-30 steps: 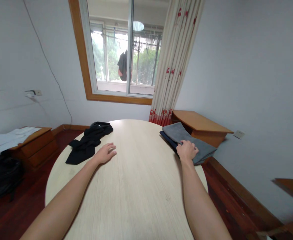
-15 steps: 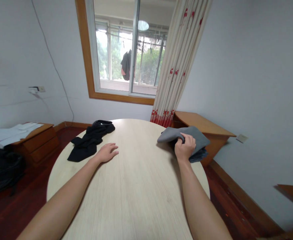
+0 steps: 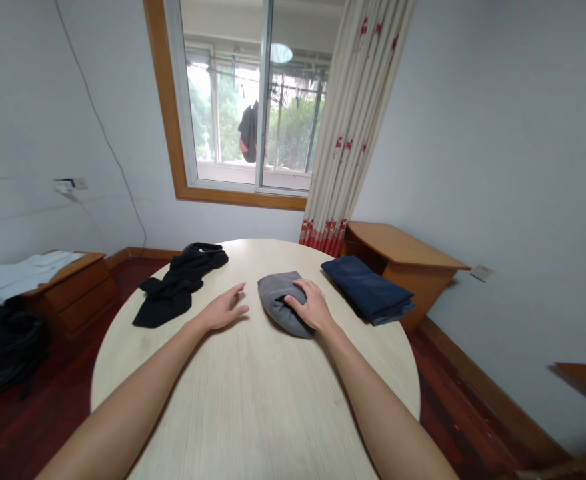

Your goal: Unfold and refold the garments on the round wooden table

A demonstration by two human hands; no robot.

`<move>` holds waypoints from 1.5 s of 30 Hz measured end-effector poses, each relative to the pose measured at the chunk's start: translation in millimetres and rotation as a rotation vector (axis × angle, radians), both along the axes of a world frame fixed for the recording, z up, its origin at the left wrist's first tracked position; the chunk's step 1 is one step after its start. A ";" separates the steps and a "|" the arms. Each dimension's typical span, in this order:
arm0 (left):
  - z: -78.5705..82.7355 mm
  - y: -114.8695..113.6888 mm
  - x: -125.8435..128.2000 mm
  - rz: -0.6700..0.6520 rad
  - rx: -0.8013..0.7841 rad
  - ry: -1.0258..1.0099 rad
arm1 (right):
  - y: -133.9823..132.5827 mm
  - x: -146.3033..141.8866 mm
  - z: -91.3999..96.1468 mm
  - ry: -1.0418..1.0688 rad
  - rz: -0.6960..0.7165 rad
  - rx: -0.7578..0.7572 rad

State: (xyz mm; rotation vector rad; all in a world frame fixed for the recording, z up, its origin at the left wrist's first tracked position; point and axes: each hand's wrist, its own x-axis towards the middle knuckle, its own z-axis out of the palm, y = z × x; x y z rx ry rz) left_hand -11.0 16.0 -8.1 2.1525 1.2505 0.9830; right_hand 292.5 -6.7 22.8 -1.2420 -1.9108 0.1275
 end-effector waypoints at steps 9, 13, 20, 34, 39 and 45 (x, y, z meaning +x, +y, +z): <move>4.5 -8.7 22.6 -0.163 -0.187 -0.271 | -17.9 -34.1 2.9 0.244 0.123 -0.086; 5.7 -1.9 19.7 -0.048 -0.298 -0.591 | -21.3 -41.2 11.2 0.589 0.394 -0.169; 9.0 3.4 17.4 0.052 -0.260 -0.629 | -10.6 -24.1 -1.6 0.237 0.162 -0.036; 5.3 -2.1 33.2 -0.041 -0.150 -0.232 | -1.3 -21.9 -13.7 0.005 0.084 -0.169; 7.2 -6.7 37.6 -0.018 -0.155 -0.231 | 0.0 -18.5 -8.3 -0.040 0.106 -0.176; 33.1 -4.1 11.3 0.261 0.050 -0.360 | 0.6 0.4 2.0 0.034 -0.007 -0.201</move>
